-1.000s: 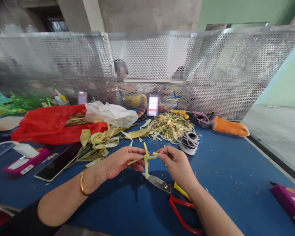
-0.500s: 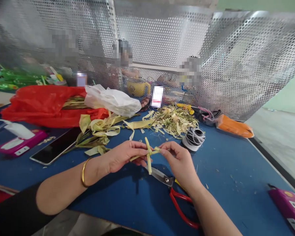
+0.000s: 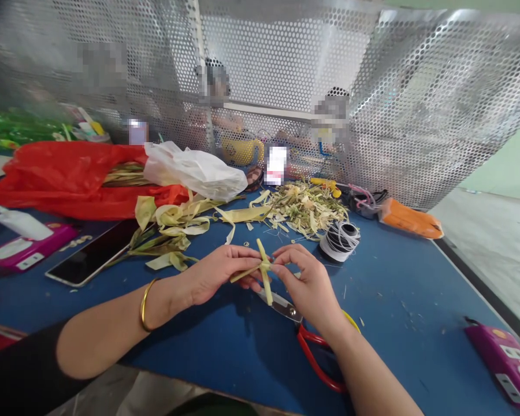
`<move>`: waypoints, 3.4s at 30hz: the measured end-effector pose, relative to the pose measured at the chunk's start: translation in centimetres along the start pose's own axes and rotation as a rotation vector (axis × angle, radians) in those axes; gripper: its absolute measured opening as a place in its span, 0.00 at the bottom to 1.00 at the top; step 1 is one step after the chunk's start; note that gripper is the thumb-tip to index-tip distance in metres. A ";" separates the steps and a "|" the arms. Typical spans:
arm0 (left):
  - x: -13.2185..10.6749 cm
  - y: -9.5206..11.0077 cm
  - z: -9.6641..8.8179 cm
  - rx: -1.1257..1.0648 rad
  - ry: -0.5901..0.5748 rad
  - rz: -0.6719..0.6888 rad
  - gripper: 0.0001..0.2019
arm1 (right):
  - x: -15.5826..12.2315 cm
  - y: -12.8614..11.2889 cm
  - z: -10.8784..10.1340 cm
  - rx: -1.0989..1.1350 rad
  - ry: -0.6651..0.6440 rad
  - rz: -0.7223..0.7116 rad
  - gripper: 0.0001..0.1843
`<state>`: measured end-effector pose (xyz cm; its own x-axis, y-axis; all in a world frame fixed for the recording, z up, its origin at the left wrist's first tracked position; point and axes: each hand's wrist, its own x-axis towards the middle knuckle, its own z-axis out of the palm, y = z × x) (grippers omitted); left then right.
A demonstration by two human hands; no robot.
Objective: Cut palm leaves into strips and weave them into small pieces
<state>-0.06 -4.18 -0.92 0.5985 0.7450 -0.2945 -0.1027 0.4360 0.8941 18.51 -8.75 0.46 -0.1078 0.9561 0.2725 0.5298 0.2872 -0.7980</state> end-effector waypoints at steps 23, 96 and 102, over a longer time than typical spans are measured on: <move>-0.6 0.5 -0.1 0.188 -0.180 -0.135 0.19 | 0.1 -0.2 0.4 0.457 -0.048 0.293 0.13; -0.7 0.1 1.3 0.249 0.086 -0.057 0.08 | -1.1 -0.3 1.5 -0.156 0.087 -0.084 0.05; -0.8 0.0 1.4 0.288 0.071 0.211 0.08 | -1.4 -0.2 1.8 -0.023 0.217 -0.001 0.04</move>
<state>0.59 -5.54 -0.23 0.5301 0.8412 -0.1068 0.0155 0.1163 0.9931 17.10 -10.07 -0.76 0.0737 0.9202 0.3845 0.5495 0.2843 -0.7856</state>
